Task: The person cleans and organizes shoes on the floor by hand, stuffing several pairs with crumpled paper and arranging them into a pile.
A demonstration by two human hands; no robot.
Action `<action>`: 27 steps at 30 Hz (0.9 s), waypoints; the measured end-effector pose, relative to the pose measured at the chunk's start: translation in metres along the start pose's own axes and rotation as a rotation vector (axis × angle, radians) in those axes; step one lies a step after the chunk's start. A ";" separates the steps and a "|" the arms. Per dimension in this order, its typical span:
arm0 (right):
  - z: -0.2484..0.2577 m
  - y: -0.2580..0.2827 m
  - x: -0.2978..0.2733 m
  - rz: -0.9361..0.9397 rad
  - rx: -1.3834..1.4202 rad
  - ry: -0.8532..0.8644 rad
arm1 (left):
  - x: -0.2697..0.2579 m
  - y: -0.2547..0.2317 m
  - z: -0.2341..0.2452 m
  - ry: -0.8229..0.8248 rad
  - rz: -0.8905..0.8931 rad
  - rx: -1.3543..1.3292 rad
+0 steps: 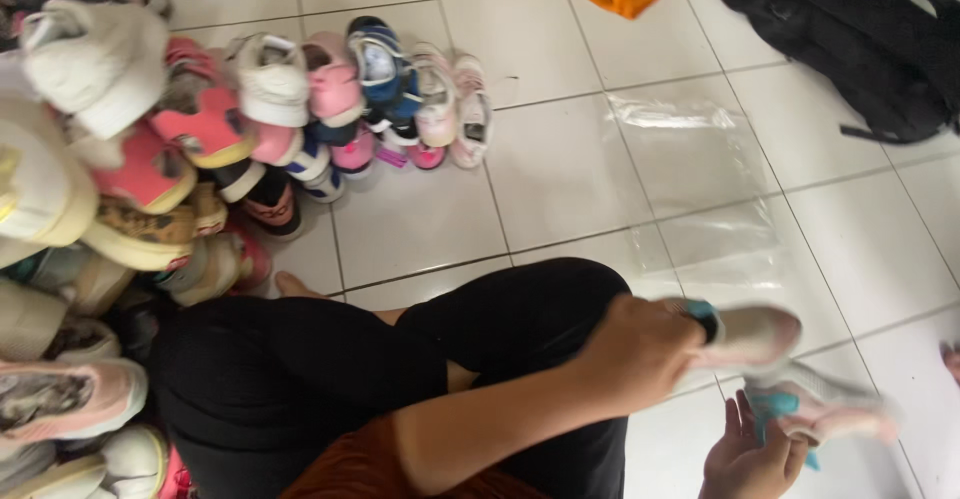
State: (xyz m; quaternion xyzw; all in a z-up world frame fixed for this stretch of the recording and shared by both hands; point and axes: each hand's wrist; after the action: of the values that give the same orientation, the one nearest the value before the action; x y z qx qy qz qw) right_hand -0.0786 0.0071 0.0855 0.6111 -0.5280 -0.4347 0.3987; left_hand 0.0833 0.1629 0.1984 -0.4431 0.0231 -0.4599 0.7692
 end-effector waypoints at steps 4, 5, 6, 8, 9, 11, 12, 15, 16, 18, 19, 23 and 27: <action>-0.063 -0.005 -0.044 0.077 0.135 0.549 | -0.039 0.042 0.117 -0.247 0.089 0.091; -0.088 -0.008 -0.060 0.068 0.142 0.573 | -0.051 0.065 0.123 -0.265 0.100 0.107; -0.113 -0.009 -0.078 0.021 0.025 0.709 | -0.065 0.087 0.130 -0.305 0.217 0.290; -0.162 -0.006 -0.116 -0.034 -0.098 0.875 | -0.096 0.130 0.134 -0.358 0.363 0.481; -0.186 -0.003 -0.135 0.096 -0.411 1.042 | -0.111 0.152 0.131 -0.440 0.449 0.575; -0.224 -0.033 -0.164 0.236 -0.726 1.209 | -0.140 0.191 0.121 -0.524 0.549 0.674; -0.237 -0.065 -0.170 0.304 -0.778 1.303 | -0.151 0.208 0.112 -0.535 0.569 0.731; -0.257 -0.145 -0.196 0.447 -1.030 1.436 | -0.166 0.225 0.094 -0.519 0.703 0.751; -0.258 -0.169 -0.207 0.507 -1.241 1.444 | -0.170 0.225 0.089 -0.472 0.804 0.704; -0.254 -0.160 -0.221 0.447 -1.271 1.439 | -0.173 0.227 0.086 -0.404 0.772 0.690; -0.252 -0.156 -0.227 0.392 -1.303 1.427 | -0.174 0.228 0.083 -0.340 0.735 0.669; -0.251 -0.161 -0.221 0.467 -1.390 1.362 | -0.180 0.200 0.115 -0.166 0.835 0.335; -0.259 -0.142 -0.225 0.335 -1.399 1.407 | -0.178 0.201 0.123 -0.092 0.963 0.381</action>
State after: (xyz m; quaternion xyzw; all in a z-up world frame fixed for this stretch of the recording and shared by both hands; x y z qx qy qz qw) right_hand 0.1957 0.2551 0.0544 0.2754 0.1225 -0.1256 0.9452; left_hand 0.1732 0.4110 0.0654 -0.2543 0.1064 -0.0301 0.9608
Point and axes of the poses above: each hand's wrist, its own x-axis towards the middle knuckle, its own z-axis out of the back of the hand, y = z × x, and after that the axes turned 3 degrees about z, right-handed
